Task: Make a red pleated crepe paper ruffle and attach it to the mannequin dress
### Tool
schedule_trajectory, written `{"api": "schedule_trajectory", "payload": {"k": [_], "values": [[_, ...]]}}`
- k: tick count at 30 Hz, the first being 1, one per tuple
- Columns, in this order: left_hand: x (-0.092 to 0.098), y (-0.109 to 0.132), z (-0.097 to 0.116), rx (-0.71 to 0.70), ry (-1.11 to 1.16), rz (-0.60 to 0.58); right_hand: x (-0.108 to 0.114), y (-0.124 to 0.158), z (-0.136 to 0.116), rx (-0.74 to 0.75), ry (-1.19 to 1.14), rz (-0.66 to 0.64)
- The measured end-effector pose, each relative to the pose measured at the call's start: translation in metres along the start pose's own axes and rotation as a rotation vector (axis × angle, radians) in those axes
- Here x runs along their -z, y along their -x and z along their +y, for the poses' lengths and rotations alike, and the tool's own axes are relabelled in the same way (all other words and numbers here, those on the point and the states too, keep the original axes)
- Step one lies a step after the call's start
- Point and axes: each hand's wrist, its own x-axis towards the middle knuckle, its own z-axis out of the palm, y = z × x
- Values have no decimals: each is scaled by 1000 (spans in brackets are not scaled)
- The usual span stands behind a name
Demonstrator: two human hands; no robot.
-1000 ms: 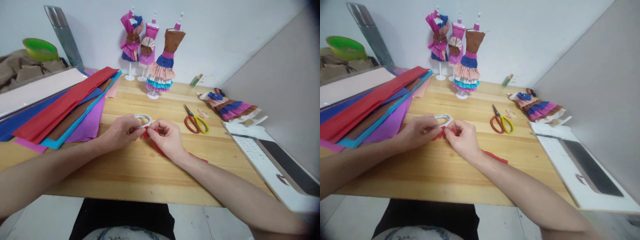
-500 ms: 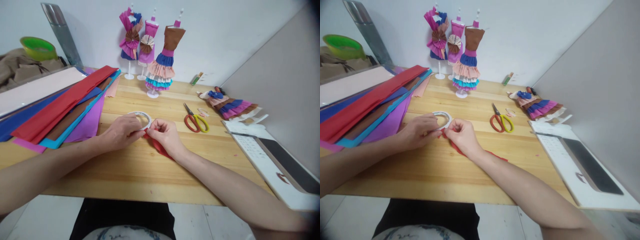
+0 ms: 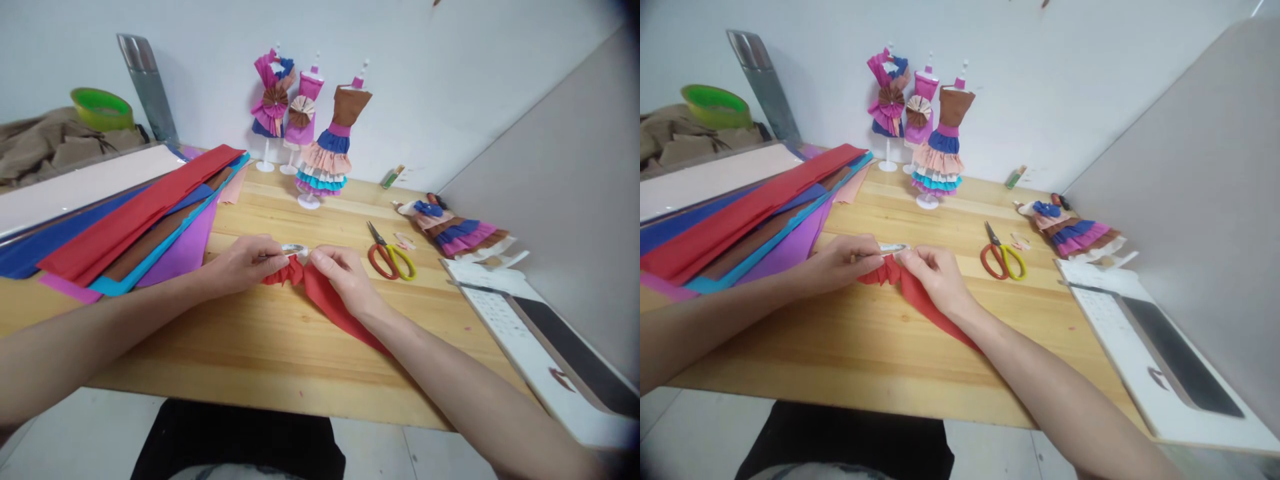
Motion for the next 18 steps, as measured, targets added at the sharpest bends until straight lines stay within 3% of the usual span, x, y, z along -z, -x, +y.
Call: {"api": "schedule_trajectory", "payload": {"k": [7, 10, 14, 18], "values": [[11, -3, 3, 81, -14, -17, 11, -5, -5, -243, -159, -203], [12, -3, 3, 60, -39, -20, 14, -7, -4, -291, -147, -183], [11, -4, 2, 52, -57, -28, 12, -7, -4, -231, -64, -89], [10, -3, 2, 54, -42, -56, 9, -4, -7, -108, 25, -96]]}}
